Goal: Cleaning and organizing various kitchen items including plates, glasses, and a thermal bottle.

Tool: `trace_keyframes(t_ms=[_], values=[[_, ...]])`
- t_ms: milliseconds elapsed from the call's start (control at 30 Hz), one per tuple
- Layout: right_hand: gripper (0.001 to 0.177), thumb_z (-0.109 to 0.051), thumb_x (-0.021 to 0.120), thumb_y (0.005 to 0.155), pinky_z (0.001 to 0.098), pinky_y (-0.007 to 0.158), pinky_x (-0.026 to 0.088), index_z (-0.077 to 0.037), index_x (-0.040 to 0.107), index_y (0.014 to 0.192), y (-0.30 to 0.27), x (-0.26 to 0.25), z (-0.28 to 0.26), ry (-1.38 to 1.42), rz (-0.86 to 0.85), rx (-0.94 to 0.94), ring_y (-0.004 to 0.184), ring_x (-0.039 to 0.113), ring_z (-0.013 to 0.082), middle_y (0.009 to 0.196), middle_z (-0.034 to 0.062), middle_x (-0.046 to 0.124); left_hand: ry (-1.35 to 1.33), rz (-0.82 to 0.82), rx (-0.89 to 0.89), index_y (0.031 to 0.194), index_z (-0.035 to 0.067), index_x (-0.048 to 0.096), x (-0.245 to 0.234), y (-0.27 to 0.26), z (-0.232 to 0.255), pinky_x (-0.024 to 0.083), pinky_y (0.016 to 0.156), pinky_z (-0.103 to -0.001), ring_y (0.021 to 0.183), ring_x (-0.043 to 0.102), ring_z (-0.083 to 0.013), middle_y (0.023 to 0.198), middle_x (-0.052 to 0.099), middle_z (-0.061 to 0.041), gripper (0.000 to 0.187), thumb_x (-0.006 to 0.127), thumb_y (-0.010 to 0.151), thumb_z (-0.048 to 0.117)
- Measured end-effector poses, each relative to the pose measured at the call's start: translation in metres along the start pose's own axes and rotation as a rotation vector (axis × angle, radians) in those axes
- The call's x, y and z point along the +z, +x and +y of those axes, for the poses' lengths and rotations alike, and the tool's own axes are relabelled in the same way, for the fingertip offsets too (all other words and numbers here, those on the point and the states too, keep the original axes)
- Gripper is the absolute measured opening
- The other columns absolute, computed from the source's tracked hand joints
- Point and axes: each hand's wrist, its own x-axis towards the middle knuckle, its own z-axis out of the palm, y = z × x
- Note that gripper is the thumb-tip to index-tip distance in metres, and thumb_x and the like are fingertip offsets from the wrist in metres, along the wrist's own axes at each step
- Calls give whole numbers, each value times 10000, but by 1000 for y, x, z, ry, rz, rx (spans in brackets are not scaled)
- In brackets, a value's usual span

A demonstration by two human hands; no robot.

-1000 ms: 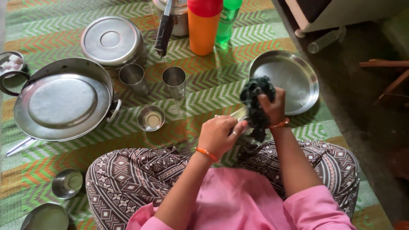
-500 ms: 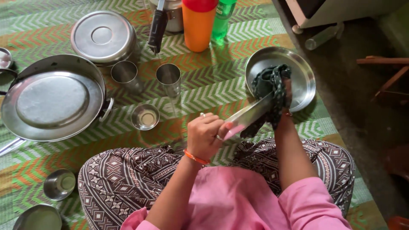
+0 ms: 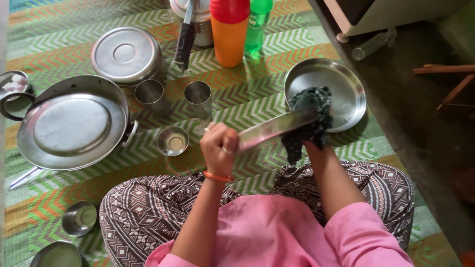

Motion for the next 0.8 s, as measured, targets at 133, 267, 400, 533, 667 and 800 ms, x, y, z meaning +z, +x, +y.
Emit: trace_keyframes(t_ms=[133,267,400,533,667,800], values=[[364,-377,630,981,435,905,537,-57,608,1153,5,-5,4,235,6,109,1009,659,307,1079,147,654,-393,245,-570,1005,74,616,23,-16,-35,443,682,-326,824,513,-181,992,549,-76,172,639,979,242],[407,-390,630,1020,435,891,544,-27,583,1198,8,-24,28,472,-2,219,1005,663,316,1102,162,642,-1277,246,-1363,1245,145,499,28,-36,-53,597,832,-526,1010,654,-290,1157,593,-94,363,533,886,104],[451,-402,631,1060,435,877,551,3,557,1244,10,14,30,701,-14,338,1002,666,324,1125,177,630,-1198,257,-1484,1482,258,438,38,-53,-87,556,943,-539,1190,618,-300,1361,603,-93,515,495,1000,83],[484,-411,631,1090,435,867,557,25,538,1278,19,-24,31,861,-5,436,999,669,331,1143,188,621,-1133,165,-1256,1525,236,468,32,-40,-66,537,977,-468,1216,588,-268,1428,565,-76,530,455,1021,73],[535,-411,739,976,467,910,545,-88,601,1379,46,-72,-156,153,-160,366,1060,686,376,1163,200,688,-987,141,-947,1532,205,470,29,-31,-54,457,1080,-324,1335,536,-174,1517,529,-28,579,427,986,18],[608,-278,848,747,541,999,454,-177,666,1318,41,-68,-213,-122,-222,147,1128,546,437,1187,172,587,-951,41,-780,1524,112,493,14,-14,-10,420,1118,-282,1365,524,-144,1523,546,-26,450,458,1080,179]])
